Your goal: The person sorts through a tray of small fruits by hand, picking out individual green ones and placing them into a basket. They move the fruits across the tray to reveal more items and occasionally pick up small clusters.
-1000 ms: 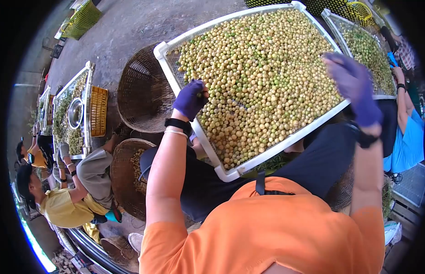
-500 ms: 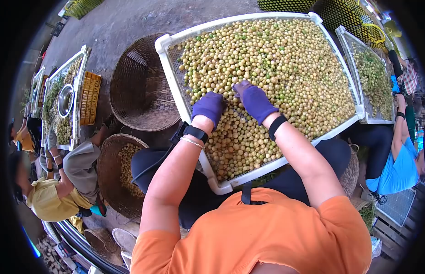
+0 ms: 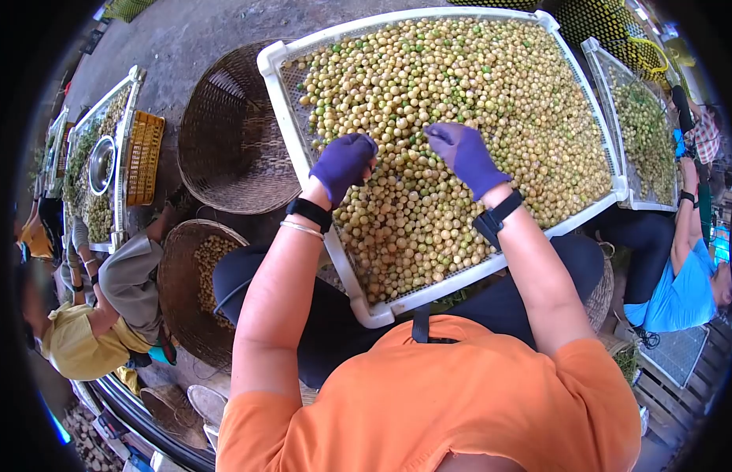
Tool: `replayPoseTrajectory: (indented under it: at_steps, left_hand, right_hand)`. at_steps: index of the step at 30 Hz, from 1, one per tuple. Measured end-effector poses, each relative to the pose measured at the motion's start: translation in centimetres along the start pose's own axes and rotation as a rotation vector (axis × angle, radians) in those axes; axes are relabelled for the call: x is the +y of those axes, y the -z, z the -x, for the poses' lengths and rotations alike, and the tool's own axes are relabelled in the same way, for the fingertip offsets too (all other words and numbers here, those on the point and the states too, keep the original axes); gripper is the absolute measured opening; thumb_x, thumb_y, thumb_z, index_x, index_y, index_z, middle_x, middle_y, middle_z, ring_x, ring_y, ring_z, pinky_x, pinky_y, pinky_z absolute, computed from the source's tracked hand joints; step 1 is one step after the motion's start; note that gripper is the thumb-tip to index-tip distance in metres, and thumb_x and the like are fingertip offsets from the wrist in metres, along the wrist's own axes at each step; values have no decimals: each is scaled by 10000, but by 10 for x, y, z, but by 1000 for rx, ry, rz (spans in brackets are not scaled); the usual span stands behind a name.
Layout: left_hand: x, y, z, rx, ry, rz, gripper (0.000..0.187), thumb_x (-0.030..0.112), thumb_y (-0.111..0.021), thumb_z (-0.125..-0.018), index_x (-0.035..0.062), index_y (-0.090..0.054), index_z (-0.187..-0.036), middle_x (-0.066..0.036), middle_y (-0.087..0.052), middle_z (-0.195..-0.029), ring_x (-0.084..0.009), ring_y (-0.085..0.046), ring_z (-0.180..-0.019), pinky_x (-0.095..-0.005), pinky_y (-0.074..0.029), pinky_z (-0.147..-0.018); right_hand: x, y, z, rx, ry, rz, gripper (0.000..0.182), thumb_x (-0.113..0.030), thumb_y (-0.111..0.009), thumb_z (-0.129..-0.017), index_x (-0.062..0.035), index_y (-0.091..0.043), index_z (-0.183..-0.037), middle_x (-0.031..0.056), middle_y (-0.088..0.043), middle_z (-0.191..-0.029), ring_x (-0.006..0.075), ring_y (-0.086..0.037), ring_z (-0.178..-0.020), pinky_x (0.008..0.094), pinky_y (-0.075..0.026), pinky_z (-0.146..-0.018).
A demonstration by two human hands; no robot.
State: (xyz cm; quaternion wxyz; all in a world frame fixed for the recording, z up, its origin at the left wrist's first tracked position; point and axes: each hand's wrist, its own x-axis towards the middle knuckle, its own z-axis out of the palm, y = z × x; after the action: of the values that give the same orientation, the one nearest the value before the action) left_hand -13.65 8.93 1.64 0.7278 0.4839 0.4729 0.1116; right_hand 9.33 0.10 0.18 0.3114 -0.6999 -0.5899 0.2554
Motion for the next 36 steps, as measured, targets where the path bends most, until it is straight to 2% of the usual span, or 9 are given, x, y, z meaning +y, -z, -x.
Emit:
replayPoseTrajectory:
  at_steps: [5,7,10,14,16,20,24,25,36]
  left_hand:
    - [7,-2,6,-41,48,615,178,286,-541,-913,117,-580,-874,-18,-577,-806,-96,-510,-616,-220,-402,-523]
    - [2,4,1,-55,-20,433,174,290,-566,-894,120,-604,-897,-14,-577,-776,-95,-526,-632,-230,-428,-558]
    - [3,1,0,59,-40,105,203,297,-575,-884,108,-634,-927,-43,-602,-750,-139,-572,-656,-261,-456,-583]
    - [-16,-7,-16,189,-394,-906,252,296,-584,-864,84,-667,-971,-125,-638,-746,-288,-640,-753,-379,-501,-688]
    - [-14,-20,-12,158,-302,-1069,280,321,-576,-862,78,-671,-964,-182,-646,-904,-373,-626,-875,-441,-491,-798]
    - [-17,-27,-12,152,-240,-1191,299,342,-555,-871,80,-665,-964,-186,-635,-997,-361,-623,-933,-451,-498,-805]
    - [-15,-30,-9,181,-187,-1264,300,334,-536,-881,70,-655,-961,-174,-636,-974,-360,-624,-930,-461,-502,-790]
    - [-15,-31,-6,202,-196,-1276,300,331,-532,-883,68,-654,-960,-172,-637,-975,-360,-625,-929,-462,-503,-788]
    - [-24,-18,-16,195,-355,-1004,281,322,-592,-842,55,-657,-898,-198,-639,-905,-363,-618,-888,-435,-483,-779]
  right_hand:
    - [-13,-28,-4,-191,220,282,170,-183,-595,-865,-71,-643,-983,179,-635,-915,347,-631,-872,432,-500,-751]
    - [-17,-37,-4,-275,181,414,270,-141,-613,-823,-65,-614,-1082,176,-612,-995,379,-601,-897,442,-488,-782]
    - [-10,-41,-5,-183,302,389,232,-187,-606,-862,-64,-622,-1058,129,-638,-914,297,-634,-772,401,-504,-680]
    - [-18,-10,-3,-97,-372,-492,236,-240,-591,-890,-68,-637,-1046,71,-654,-783,180,-613,-676,359,-501,-629]
    - [-12,5,2,-32,-560,-857,239,-252,-591,-897,-72,-650,-1044,34,-653,-758,130,-585,-651,319,-499,-622]
    - [-14,-11,5,-132,-205,-256,230,-228,-607,-880,-68,-637,-1042,60,-670,-825,153,-611,-695,309,-520,-655]
    - [-25,-39,10,-265,267,588,141,-87,-562,-830,-57,-619,-954,163,-627,-932,306,-653,-827,402,-525,-688]
    - [-29,-41,12,-324,218,616,134,-48,-537,-801,-65,-609,-913,193,-598,-963,353,-641,-853,440,-521,-700]
    - [-40,-55,17,-227,168,667,105,-101,-570,-823,-54,-662,-835,163,-654,-873,321,-674,-788,408,-547,-670]
